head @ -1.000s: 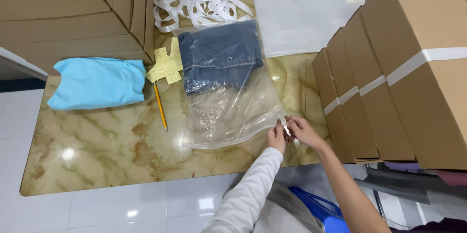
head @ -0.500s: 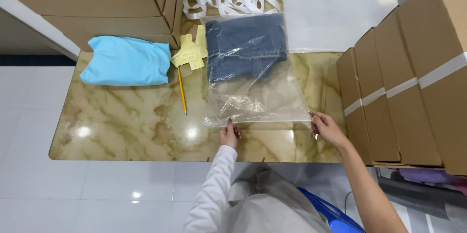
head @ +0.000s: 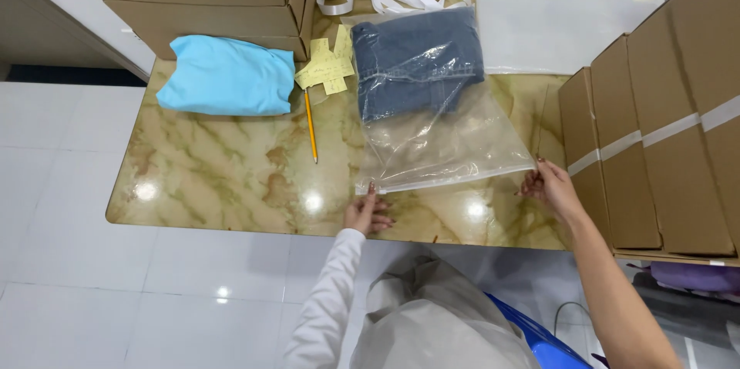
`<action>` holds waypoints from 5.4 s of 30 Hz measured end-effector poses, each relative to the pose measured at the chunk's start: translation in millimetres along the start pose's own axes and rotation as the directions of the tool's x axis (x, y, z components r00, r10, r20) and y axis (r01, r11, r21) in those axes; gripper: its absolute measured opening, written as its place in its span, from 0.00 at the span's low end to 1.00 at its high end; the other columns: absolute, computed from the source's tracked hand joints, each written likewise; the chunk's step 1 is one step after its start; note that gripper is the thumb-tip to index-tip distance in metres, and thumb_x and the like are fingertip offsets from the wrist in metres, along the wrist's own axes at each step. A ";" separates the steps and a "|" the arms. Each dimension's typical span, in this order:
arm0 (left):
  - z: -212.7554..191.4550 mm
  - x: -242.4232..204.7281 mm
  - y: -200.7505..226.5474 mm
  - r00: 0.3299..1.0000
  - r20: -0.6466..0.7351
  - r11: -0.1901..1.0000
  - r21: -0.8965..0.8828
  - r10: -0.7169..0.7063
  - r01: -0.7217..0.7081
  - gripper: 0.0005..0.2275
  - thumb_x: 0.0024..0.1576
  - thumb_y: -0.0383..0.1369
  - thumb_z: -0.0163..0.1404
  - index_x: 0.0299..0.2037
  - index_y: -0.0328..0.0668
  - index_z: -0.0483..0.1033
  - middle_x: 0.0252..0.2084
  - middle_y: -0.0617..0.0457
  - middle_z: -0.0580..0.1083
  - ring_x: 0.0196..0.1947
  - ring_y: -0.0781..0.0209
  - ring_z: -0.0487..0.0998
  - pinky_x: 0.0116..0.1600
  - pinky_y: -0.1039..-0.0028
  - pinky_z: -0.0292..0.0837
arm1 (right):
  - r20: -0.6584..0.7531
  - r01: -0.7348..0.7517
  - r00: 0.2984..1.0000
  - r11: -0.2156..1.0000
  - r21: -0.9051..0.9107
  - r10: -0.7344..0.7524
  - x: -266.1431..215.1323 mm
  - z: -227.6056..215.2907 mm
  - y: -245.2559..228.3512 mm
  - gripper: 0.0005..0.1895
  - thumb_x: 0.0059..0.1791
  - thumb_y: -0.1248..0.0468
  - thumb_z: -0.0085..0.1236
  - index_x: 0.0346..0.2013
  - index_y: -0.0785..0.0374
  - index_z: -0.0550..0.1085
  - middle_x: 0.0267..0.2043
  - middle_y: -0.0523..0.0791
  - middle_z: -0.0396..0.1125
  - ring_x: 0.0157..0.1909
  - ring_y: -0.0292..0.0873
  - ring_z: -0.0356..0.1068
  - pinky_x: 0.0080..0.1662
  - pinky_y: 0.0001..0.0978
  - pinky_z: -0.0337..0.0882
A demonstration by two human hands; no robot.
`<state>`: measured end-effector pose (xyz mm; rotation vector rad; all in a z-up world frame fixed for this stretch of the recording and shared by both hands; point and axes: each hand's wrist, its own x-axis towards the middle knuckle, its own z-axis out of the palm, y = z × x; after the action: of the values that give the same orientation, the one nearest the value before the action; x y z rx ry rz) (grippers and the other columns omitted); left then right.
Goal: The person places a folded pair of jeans into a clear plastic bag, seals it, and sets it aside. They then open a cardboard box, place the bagged jeans inside, close the box, and secure it with a white ribbon tied in a cross pattern.
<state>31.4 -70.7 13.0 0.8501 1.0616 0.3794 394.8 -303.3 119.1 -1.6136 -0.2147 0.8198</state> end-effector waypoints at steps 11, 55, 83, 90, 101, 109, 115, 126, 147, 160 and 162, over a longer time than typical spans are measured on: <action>20.3 39.0 -25.9 0.995 -0.041 0.944 -0.314 0.094 -0.102 0.14 0.65 0.32 0.60 0.49 0.27 0.71 0.46 0.32 0.83 0.32 0.45 0.88 0.36 0.62 0.91 | -0.029 -0.092 0.994 0.971 0.222 0.101 -1.1 25.3 59.1 0.11 0.60 0.61 0.59 0.45 0.66 0.71 0.43 0.54 0.77 0.39 0.49 0.83 0.42 0.47 0.86; -3.6 181.5 152.1 0.985 -0.140 0.985 -0.127 0.101 -0.119 0.15 0.59 0.39 0.68 0.41 0.37 0.77 0.21 0.46 0.73 0.15 0.55 0.80 0.17 0.76 0.80 | 0.420 -0.091 0.897 0.988 -0.127 0.137 180.7 65.3 -160.3 0.11 0.57 0.61 0.62 0.34 0.60 0.72 0.19 0.35 0.54 0.10 0.27 0.50 0.13 0.17 0.50; 19.3 246.2 382.8 0.849 0.318 0.884 0.063 0.423 -0.464 0.08 0.71 0.34 0.49 0.54 0.40 0.70 0.44 0.41 0.80 0.36 0.34 0.86 0.40 0.60 0.91 | 0.352 0.105 0.936 0.968 -0.228 -0.018 252.3 148.6 -246.8 0.19 0.58 0.66 0.58 0.61 0.69 0.67 0.47 0.66 0.74 0.38 0.61 0.80 0.46 0.54 0.83; 36.3 202.5 373.4 0.806 0.189 0.793 0.158 0.561 -0.589 0.11 0.74 0.42 0.41 0.51 0.45 0.70 0.44 0.42 0.79 0.34 0.45 0.88 0.41 0.65 0.90 | 0.313 0.217 0.943 0.925 -0.312 -0.116 251.0 152.4 -241.6 0.16 0.63 0.66 0.52 0.59 0.78 0.74 0.49 0.66 0.74 0.51 0.66 0.77 0.57 0.60 0.76; 56.1 82.7 378.1 0.998 -0.021 0.867 0.494 -0.058 0.061 0.44 0.63 0.68 0.18 0.70 0.34 0.60 0.71 0.28 0.65 0.56 0.26 0.78 0.59 0.47 0.74 | 0.299 0.050 0.953 0.945 -0.324 0.052 225.7 153.5 -223.8 0.29 0.63 0.50 0.47 0.73 0.66 0.65 0.61 0.58 0.69 0.57 0.71 0.73 0.54 0.63 0.76; 61.5 155.5 321.0 0.999 -0.049 0.998 0.064 0.008 -0.005 0.49 0.64 0.69 0.24 0.74 0.23 0.58 0.73 0.23 0.63 0.61 0.25 0.77 0.59 0.50 0.83 | 0.346 0.247 0.936 0.831 -0.498 -0.070 238.8 133.6 -217.0 0.25 0.60 0.52 0.58 0.62 0.70 0.75 0.48 0.61 0.74 0.53 0.68 0.77 0.54 0.57 0.79; 32.4 266.1 243.0 0.995 -0.088 0.958 -0.285 -0.039 0.012 0.61 0.51 0.86 0.27 0.83 0.40 0.46 0.81 0.31 0.49 0.77 0.21 0.57 0.76 0.40 0.61 | 0.240 0.004 0.971 0.998 0.061 -0.019 282.1 76.1 -124.3 0.24 0.46 0.74 0.50 0.58 0.73 0.71 0.50 0.51 0.69 0.47 0.52 0.77 0.53 0.48 0.80; 44.0 183.9 298.6 0.989 0.070 0.948 -0.285 -0.128 0.143 0.54 0.56 0.69 0.53 0.83 0.40 0.44 0.85 0.43 0.44 0.84 0.47 0.43 0.85 0.59 0.42 | 0.103 -0.471 0.876 0.882 -0.020 0.471 259.0 121.8 -121.4 0.60 0.49 0.16 0.37 0.77 0.59 0.60 0.60 0.63 0.68 0.51 0.64 0.74 0.51 0.60 0.75; 23.1 114.8 267.9 0.979 -0.173 0.902 0.432 0.107 -0.022 0.49 0.53 0.79 0.44 0.64 0.38 0.80 0.68 0.37 0.75 0.74 0.41 0.68 0.77 0.56 0.63 | -0.095 0.213 0.951 0.845 -0.490 -0.295 132.0 156.5 -122.0 0.27 0.59 0.43 0.59 0.25 0.58 0.83 0.19 0.39 0.65 0.27 0.38 0.64 0.29 0.27 0.61; -204.6 14.4 195.6 0.858 -0.472 0.891 0.452 0.203 0.037 0.39 0.56 0.76 0.47 0.52 0.50 0.88 0.57 0.44 0.82 0.68 0.46 0.76 0.70 0.58 0.71 | 0.233 0.389 0.921 0.783 -0.485 -0.313 58.6 272.9 -21.9 0.30 0.57 0.44 0.61 0.15 0.55 0.78 0.14 0.36 0.61 0.23 0.36 0.61 0.27 0.26 0.55; -245.6 -17.0 208.7 0.857 -0.474 0.889 0.456 0.202 0.042 0.41 0.57 0.74 0.45 0.57 0.43 0.85 0.63 0.39 0.79 0.71 0.43 0.72 0.74 0.56 0.67 | 0.250 0.383 0.922 0.798 -0.466 -0.296 40.6 313.3 5.0 0.30 0.56 0.43 0.61 0.16 0.56 0.77 0.15 0.37 0.60 0.23 0.37 0.61 0.28 0.29 0.55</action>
<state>-168.1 154.9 129.1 1.2569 1.6568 0.4521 231.3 -33.7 100.1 -1.9167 -0.8833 0.6399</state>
